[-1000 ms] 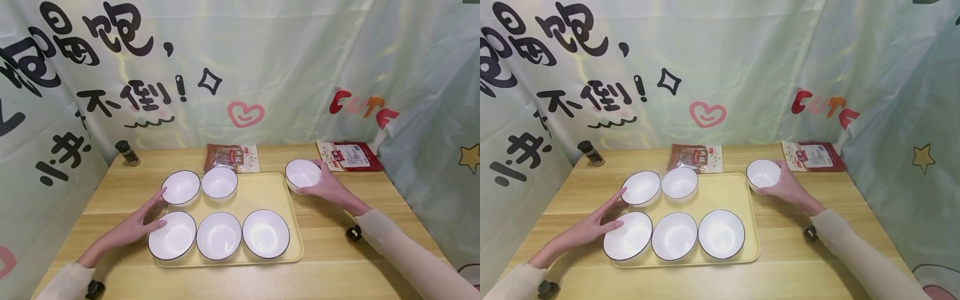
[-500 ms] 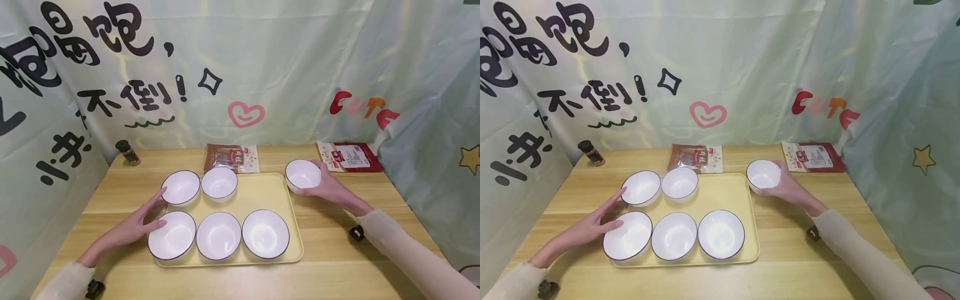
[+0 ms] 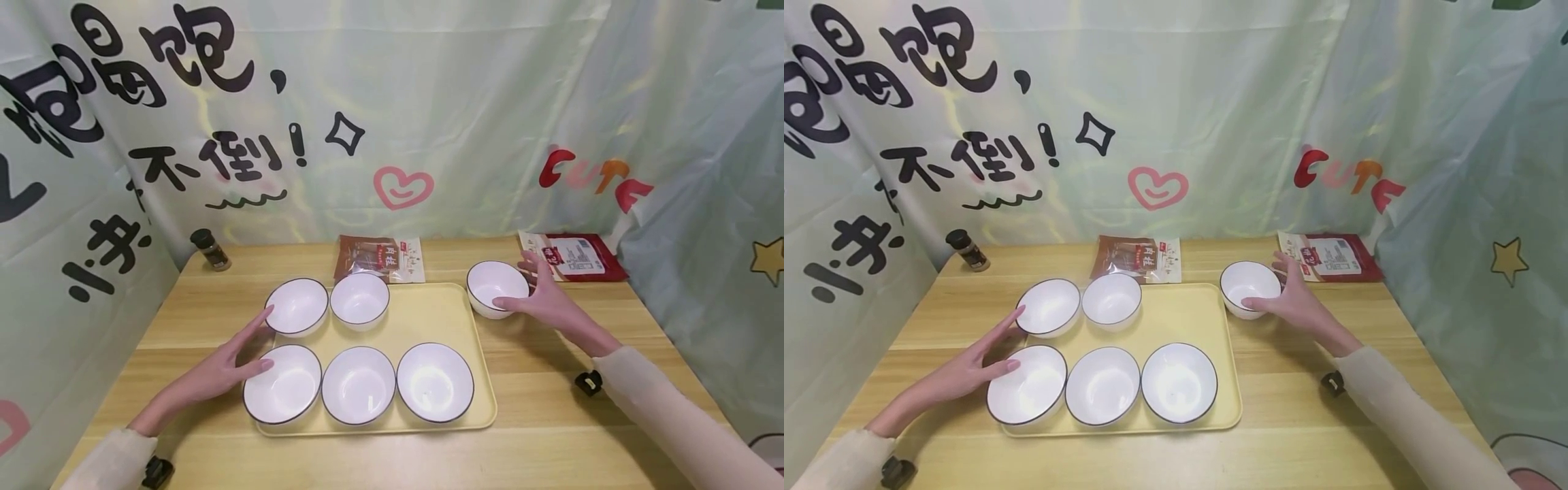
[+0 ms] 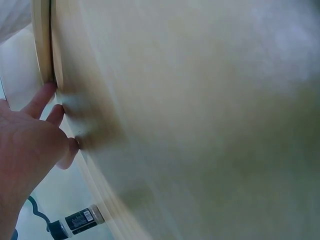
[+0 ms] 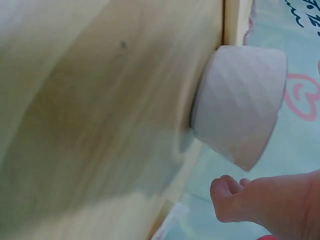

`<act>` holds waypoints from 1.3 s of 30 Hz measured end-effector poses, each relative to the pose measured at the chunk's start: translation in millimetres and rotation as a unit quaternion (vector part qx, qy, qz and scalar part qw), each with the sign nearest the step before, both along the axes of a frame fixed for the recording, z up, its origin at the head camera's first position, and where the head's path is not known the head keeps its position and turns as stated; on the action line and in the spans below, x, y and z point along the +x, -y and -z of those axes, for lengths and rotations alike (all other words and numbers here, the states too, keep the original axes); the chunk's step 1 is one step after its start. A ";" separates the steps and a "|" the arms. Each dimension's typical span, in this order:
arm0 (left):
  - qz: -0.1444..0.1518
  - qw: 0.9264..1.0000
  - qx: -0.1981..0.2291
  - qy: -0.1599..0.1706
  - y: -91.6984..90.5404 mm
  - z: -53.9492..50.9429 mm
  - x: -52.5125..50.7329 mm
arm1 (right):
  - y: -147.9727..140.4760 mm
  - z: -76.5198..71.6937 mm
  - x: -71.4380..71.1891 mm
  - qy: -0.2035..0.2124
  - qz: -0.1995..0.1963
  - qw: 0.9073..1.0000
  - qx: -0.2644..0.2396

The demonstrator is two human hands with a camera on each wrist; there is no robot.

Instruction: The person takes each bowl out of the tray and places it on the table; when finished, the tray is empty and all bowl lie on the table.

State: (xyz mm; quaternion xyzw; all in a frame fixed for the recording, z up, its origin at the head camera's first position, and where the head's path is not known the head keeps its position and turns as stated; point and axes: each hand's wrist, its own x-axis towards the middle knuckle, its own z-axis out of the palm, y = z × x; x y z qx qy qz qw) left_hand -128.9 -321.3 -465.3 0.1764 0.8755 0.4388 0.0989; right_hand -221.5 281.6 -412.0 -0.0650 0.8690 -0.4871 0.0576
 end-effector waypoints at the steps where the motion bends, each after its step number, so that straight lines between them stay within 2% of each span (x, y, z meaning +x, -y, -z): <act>1: -0.001 1.000 0.000 0.001 0.3 0.0 -0.5 | -0.8 -2.0 0.1 -0.003 -0.001 1.000 -0.003; 10: -0.006 1.000 -0.004 0.010 0.5 0.8 -1.0 | 0.3 -21.8 8.4 -0.040 -0.009 0.999 -0.011; 15: -0.006 1.000 -0.004 0.006 1.0 1.4 0.0 | 11.4 -31.6 15.9 -0.071 -0.017 0.997 -0.026; 20: -0.004 1.000 -0.004 0.001 0.6 0.4 -0.3 | 25.5 -35.9 28.4 -0.080 -0.029 0.996 -0.033; 24: -0.006 1.000 -0.006 0.007 0.3 -1.0 -0.1 | 38.3 -33.2 41.2 -0.100 -0.069 0.992 -0.035; 30: -0.001 1.000 -0.001 -0.008 -0.4 -2.9 0.0 | 53.4 -25.7 57.4 -0.125 -0.138 0.982 -0.043; 35: 0.001 1.000 0.005 -0.014 -0.3 -3.1 -0.2 | 65.2 -13.6 68.5 -0.110 -0.187 0.974 -0.069; 39: 0.000 1.000 0.002 -0.012 -0.4 -2.2 -0.1 | 73.0 -5.7 77.0 -0.082 -0.211 0.971 -0.079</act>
